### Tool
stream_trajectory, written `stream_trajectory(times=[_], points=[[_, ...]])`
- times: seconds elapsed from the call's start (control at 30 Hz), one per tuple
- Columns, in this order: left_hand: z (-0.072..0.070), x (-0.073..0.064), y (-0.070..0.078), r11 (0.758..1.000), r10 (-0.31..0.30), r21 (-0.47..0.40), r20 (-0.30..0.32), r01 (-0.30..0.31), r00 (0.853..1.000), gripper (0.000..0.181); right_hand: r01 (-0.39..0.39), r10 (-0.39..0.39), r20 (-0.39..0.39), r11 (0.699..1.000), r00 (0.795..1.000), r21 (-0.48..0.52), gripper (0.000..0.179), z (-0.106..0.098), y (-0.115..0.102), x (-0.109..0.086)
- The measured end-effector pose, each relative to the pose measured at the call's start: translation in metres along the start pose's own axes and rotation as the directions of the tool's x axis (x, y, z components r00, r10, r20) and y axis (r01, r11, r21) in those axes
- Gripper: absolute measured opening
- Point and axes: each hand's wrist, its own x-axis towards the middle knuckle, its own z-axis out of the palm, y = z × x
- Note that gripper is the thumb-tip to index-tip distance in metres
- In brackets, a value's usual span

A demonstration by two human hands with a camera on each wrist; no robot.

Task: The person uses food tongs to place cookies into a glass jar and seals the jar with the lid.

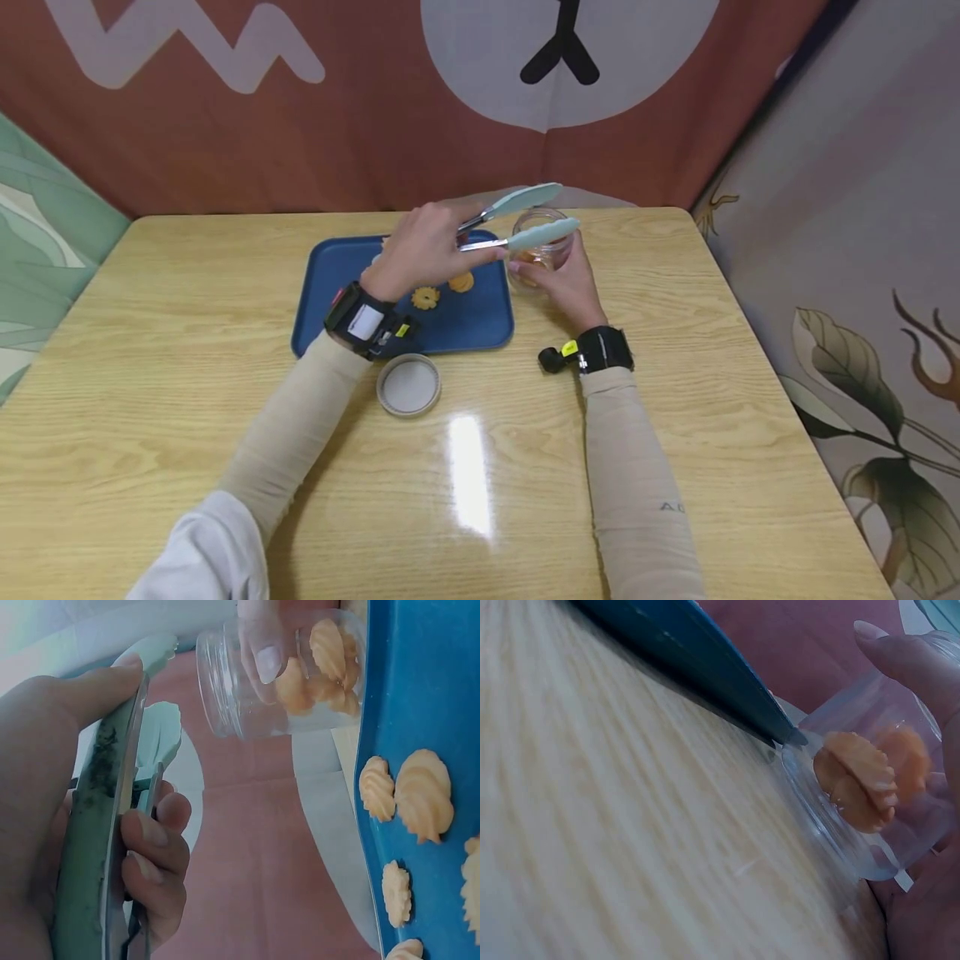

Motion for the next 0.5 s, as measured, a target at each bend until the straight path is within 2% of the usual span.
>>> stream_trajectory(times=[0.23, 0.3, 0.5], points=[[0.002, 0.0, 0.003, 1.0, -0.013, -0.011, 0.014, 0.013, 1.0, 0.076, 0.016, -0.016, 0.005, 0.999, 1.0, 0.028, 0.081, -0.003, 0.004, 0.001], [-0.001, 0.0, 0.003, 0.999, -0.026, -0.028, 0.02, 0.027, 0.999, 0.078, 0.017, -0.017, 0.006, 1.0, 1.0, -0.001, 0.081, -0.004, 0.005, 0.001], [-0.025, -0.005, -0.005, 0.992, -0.121, -0.038, 0.01, 0.121, 0.993, 0.074, -0.061, 0.056, -0.041, 0.99, 0.998, -0.128, 0.081, -0.006, 0.005, -0.001]])
